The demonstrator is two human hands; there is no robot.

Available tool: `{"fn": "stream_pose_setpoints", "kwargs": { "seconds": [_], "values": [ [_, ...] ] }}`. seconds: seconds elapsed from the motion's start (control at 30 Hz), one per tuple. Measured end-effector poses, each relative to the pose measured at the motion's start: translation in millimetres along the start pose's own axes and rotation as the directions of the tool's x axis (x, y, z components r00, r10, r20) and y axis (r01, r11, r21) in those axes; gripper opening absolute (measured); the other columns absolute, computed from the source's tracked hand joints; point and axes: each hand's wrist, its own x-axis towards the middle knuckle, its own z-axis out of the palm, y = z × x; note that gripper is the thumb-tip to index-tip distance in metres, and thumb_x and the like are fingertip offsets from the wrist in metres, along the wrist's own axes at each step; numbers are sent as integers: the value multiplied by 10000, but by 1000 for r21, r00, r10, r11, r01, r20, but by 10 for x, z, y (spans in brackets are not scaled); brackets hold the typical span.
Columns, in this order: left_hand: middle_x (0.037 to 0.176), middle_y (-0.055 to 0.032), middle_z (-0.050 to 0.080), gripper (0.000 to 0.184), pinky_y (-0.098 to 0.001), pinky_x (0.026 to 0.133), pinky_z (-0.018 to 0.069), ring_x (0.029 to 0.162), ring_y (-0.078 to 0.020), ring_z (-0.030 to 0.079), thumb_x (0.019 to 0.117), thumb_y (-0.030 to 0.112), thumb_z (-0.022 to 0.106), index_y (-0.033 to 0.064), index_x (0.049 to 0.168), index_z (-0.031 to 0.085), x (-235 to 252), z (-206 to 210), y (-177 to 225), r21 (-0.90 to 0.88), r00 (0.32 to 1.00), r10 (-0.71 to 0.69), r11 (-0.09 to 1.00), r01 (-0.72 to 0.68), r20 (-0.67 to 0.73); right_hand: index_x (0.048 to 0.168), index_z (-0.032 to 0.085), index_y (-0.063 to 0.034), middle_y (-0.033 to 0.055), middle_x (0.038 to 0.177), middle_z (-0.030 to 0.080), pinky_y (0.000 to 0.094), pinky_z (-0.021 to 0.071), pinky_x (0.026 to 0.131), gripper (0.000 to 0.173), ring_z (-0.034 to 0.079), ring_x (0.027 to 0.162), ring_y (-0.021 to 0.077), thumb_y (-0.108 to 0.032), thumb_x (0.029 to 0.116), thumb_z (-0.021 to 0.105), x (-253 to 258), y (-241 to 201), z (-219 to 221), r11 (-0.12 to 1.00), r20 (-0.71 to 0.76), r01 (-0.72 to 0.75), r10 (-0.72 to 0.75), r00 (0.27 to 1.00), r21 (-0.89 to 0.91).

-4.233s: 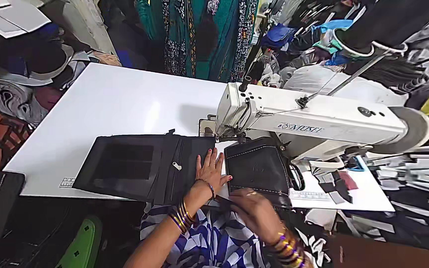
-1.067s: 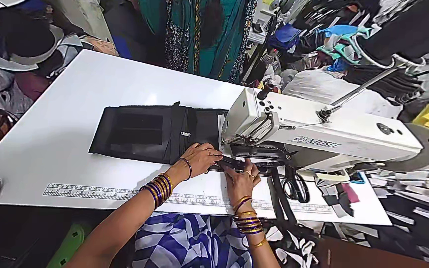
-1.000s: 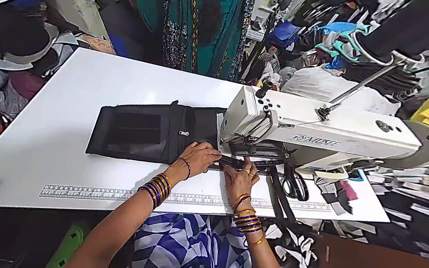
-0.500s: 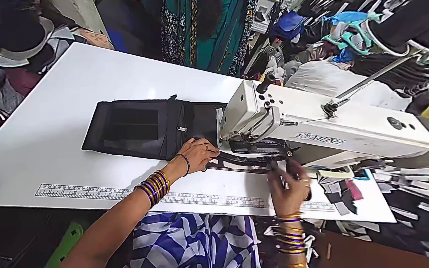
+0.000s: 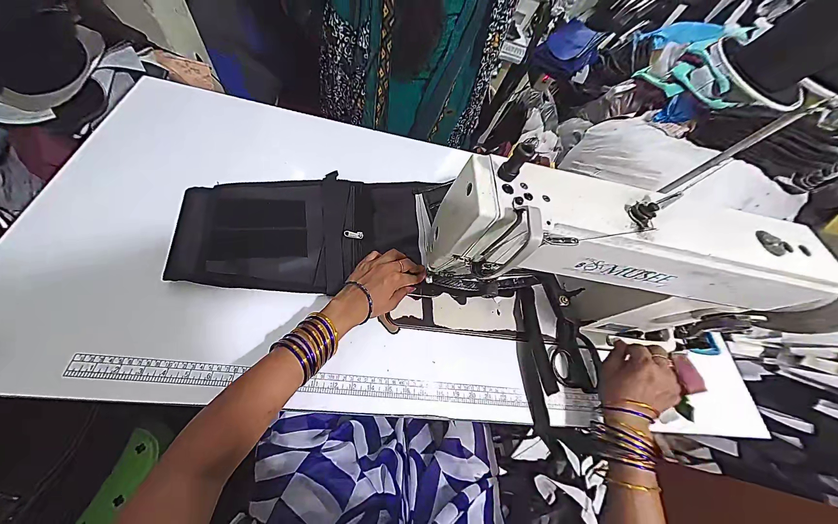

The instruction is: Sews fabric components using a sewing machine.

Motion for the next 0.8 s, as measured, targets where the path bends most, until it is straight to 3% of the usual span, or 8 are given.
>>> {"fn": "stream_pose_setpoints", "kwargs": {
  "seconds": [0.13,0.27,0.33,0.4,0.47,0.6,0.73,0.8],
  "values": [
    [1344,-70,681,310,-531,980,458,1311,-304,575,1032,177,559,147,1291,727,-99,-11,88,-38,998,-28,999,30,52,1099,682,148,395,1232,618,691,462,894,368,628,1119,568,-147,1062,464,-10,9,13,1000,1,10,-10,1000,-2],
    [1381,-59,660,338,-518,1016,429,1349,-285,540,1057,238,518,161,1325,708,-114,-37,73,-50,995,-29,998,34,95,1080,707,125,387,1155,648,711,464,869,333,648,1045,568,-149,1040,522,82,175,-170,985,-6,151,-151,989,78],
    [1417,-55,634,356,-521,1032,417,1375,-284,516,1066,245,501,160,1362,680,-82,-54,52,-25,991,-40,999,43,124,1040,721,124,380,1108,672,706,474,868,272,661,1023,566,-96,1001,565,26,217,-231,955,-10,265,-266,964,133],
    [1436,-60,620,357,-533,1024,412,1379,-293,512,1066,216,503,154,1378,665,-39,-62,33,-20,991,-52,998,55,124,1048,714,149,410,1175,633,715,466,898,226,639,1053,585,-27,926,642,-59,197,-247,924,26,334,-345,938,188],
    [1434,-73,619,356,-549,1028,417,1374,-307,517,1064,203,513,146,1383,659,-23,-50,29,-21,992,-66,997,69,107,1125,692,153,429,1274,571,700,475,907,304,626,1067,586,-35,887,711,-165,173,-235,923,74,314,-337,939,221],
    [1472,-78,587,363,-562,1029,400,1396,-316,489,1068,187,505,122,1398,640,47,-54,46,-24,984,-136,990,140,115,1192,667,145,425,1246,582,712,456,925,436,610,1089,589,-108,858,789,-300,59,-143,931,199,254,-310,930,261],
    [1492,-66,571,363,-571,1015,403,1391,-310,496,1074,199,501,118,1404,630,98,-18,45,11,979,-183,983,183,88,1217,662,122,377,1100,665,713,423,946,440,635,1051,557,-160,896,766,-90,47,-101,968,423,163,-230,876,189],
    [1518,-48,547,372,-584,1033,389,1412,-307,473,1082,208,484,124,1420,613,135,-17,27,26,975,-199,980,197,99,1160,675,116,298,971,697,635,483,846,396,671,910,444,-122,850,740,19,115,-113,949,499,81,-233,835,306]
  ]
}}
